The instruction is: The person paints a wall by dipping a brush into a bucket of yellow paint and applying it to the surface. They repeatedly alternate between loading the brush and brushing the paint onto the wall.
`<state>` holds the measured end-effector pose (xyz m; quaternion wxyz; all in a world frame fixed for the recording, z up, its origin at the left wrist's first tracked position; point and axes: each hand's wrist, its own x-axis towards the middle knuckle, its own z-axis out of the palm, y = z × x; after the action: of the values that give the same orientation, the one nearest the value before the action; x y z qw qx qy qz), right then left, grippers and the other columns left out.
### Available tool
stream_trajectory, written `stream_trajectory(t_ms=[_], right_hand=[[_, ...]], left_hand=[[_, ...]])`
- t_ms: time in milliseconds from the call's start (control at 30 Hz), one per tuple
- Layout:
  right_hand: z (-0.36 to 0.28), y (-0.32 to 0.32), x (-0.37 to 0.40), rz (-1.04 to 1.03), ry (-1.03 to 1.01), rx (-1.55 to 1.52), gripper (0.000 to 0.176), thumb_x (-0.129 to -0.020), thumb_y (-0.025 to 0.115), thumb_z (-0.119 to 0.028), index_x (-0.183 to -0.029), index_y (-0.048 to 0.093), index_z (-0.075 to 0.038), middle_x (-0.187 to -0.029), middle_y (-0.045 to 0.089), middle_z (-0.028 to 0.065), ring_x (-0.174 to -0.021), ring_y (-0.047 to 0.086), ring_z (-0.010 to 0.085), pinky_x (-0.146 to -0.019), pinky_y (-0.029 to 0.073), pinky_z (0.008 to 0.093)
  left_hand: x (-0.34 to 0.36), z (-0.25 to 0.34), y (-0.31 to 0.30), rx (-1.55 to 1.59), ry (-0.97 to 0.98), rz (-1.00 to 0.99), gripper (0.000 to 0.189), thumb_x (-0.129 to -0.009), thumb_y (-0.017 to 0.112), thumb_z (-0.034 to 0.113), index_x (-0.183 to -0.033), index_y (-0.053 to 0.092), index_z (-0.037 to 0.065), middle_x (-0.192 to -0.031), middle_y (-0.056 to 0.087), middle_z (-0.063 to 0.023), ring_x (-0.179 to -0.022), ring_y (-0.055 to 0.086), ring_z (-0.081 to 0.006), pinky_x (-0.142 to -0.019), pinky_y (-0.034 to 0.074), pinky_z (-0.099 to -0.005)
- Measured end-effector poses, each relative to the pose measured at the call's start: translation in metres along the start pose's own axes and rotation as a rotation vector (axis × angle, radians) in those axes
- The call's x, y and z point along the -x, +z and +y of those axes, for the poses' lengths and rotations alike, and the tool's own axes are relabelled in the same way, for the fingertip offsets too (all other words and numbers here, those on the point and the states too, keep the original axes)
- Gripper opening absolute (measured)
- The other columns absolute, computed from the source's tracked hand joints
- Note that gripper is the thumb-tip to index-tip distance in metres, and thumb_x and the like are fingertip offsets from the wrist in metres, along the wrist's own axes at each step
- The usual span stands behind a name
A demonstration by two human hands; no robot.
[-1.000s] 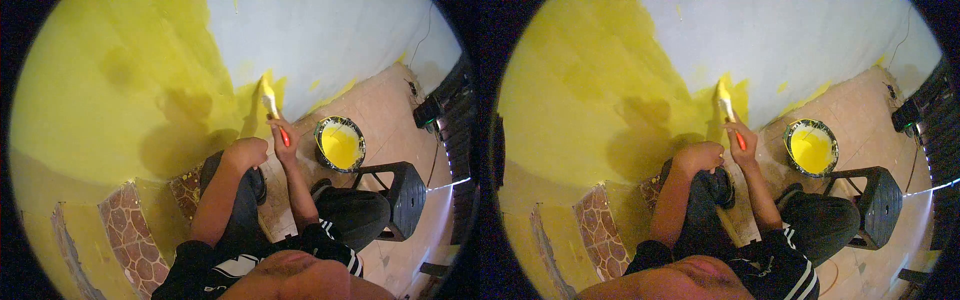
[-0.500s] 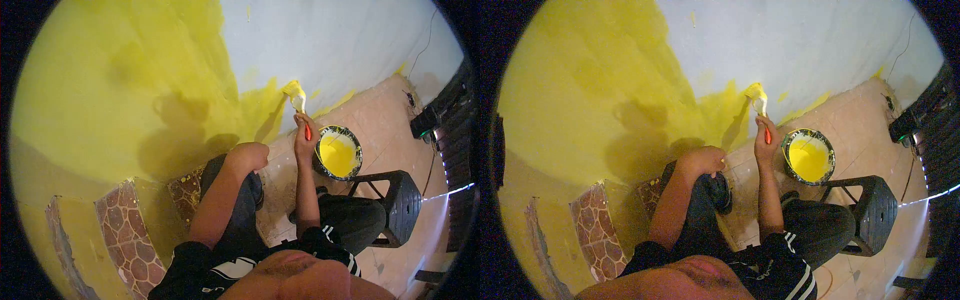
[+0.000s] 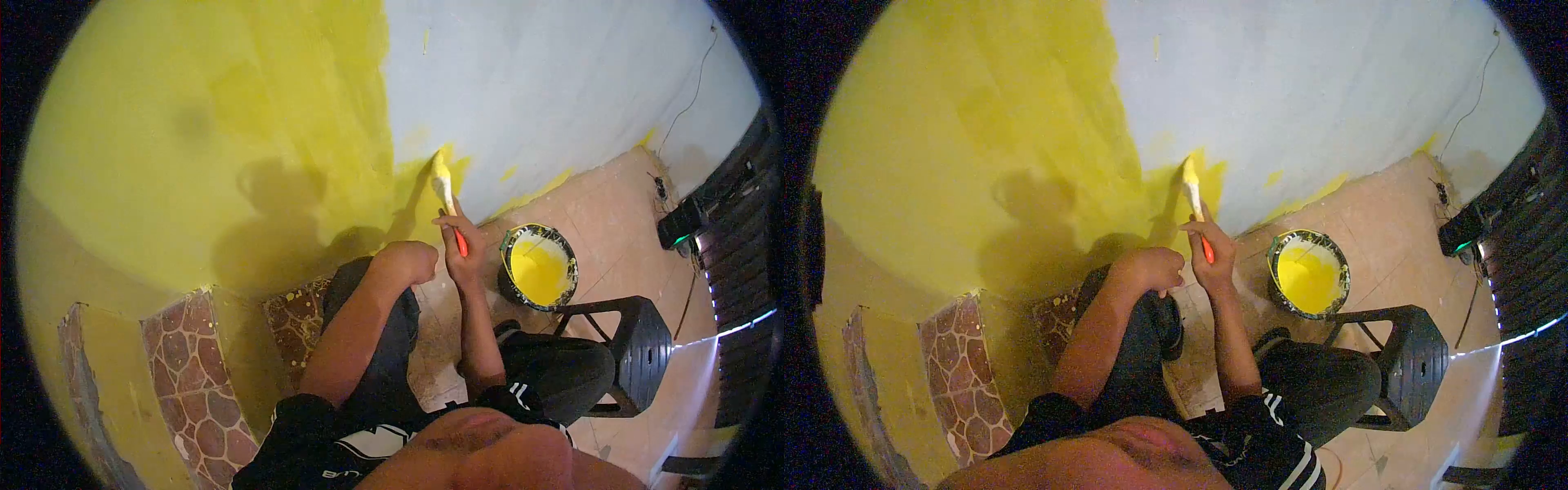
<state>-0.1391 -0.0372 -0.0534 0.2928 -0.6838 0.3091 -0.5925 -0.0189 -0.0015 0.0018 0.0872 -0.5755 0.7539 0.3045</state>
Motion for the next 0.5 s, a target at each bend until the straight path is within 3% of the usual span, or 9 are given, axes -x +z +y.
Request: stream_trajectory(t_ms=[133,233,267,300,367,433,500], right_hand=[[-0.011,-0.01,0.003,-0.184,0.128,-0.239,0.012,-0.081,0.053,0.002,-0.087,0.063,0.0,-0.113,0.057,0.0212,-0.092,0.061,0.0207,-0.081,0.046,0.029],[-0.01,-0.002,0.005,-0.212,0.088,-0.272,0.011,-0.082,0.053,0.001,-0.087,0.063,0.002,-0.108,0.06,0.0181,-0.093,0.06,0.0197,-0.081,0.045,0.0283],[-0.011,0.0,0.005,-0.228,0.088,-0.275,0.011,-0.082,0.053,0.001,-0.087,0.063,0.002,-0.108,0.06,0.0181,-0.093,0.06,0.0197,-0.081,0.045,0.0283],[-0.013,0.001,0.005,-0.166,0.114,-0.322,0.011,-0.083,0.053,0.002,-0.087,0.063,0.002,-0.104,0.061,0.0167,-0.093,0.06,0.0201,-0.082,0.045,0.0283],[-0.01,0.0,0.003,-0.11,0.142,-0.367,0.011,-0.083,0.053,0.002,-0.087,0.063,0.002,-0.1,0.063,0.0153,-0.093,0.06,0.0204,-0.082,0.045,0.0283],[0.006,-0.009,-0.002,0.014,0.199,-0.229,0.012,-0.085,0.05,0.005,-0.091,0.059,0.007,-0.108,0.057,0.0189,-0.096,0.058,0.0269,-0.087,0.048,0.0366],[0.018,-0.015,-0.006,0.094,0.161,-0.229,0.012,-0.085,0.049,0.004,-0.092,0.059,0.007,-0.106,0.057,0.018,-0.096,0.058,0.027,-0.087,0.048,0.0369]], left_hand=[[0.003,0.005,-0.003,-0.016,-0.028,-0.003,0.027,-0.077,0.054,0.025,-0.071,0.064,0.0,-0.068,0.063,-0.0138,-0.066,0.062,-0.0282,-0.065,0.048,-0.0419],[0.007,0.006,-0.006,0.018,-0.038,0.013,0.028,-0.077,0.055,0.026,-0.07,0.064,0.001,-0.067,0.063,-0.0141,-0.065,0.062,-0.0281,-0.065,0.048,-0.0411],[0.01,0.009,-0.01,-0.012,-0.042,-0.014,0.02,-0.075,0.053,0.017,-0.076,0.065,0.001,-0.071,0.064,-0.0128,-0.069,0.063,-0.0265,-0.065,0.049,-0.0398],[0.014,0.012,-0.013,-0.045,-0.045,-0.042,0.019,-0.073,0.052,0.009,-0.082,0.066,0.002,-0.076,0.066,-0.0115,-0.073,0.064,-0.0248,-0.066,0.05,-0.0385],[0.012,0.01,-0.011,-0.024,-0.056,-0.021,0.018,-0.072,0.052,0.008,-0.082,0.067,0.002,-0.075,0.066,-0.0117,-0.072,0.064,-0.0249,-0.065,0.05,-0.0386],[0.009,0.006,-0.007,-0.006,-0.06,-0.003,0.018,-0.072,0.052,0.007,-0.081,0.067,0.002,-0.074,0.066,-0.0119,-0.07,0.064,-0.025,-0.064,0.05,-0.0387],[0.004,0.001,-0.004,0.026,-0.058,-0.044,0.021,-0.073,0.06,0.02,-0.077,0.064,0.001,-0.077,0.064,-0.0169,-0.073,0.063,-0.0306,-0.067,0.049,-0.0415]])
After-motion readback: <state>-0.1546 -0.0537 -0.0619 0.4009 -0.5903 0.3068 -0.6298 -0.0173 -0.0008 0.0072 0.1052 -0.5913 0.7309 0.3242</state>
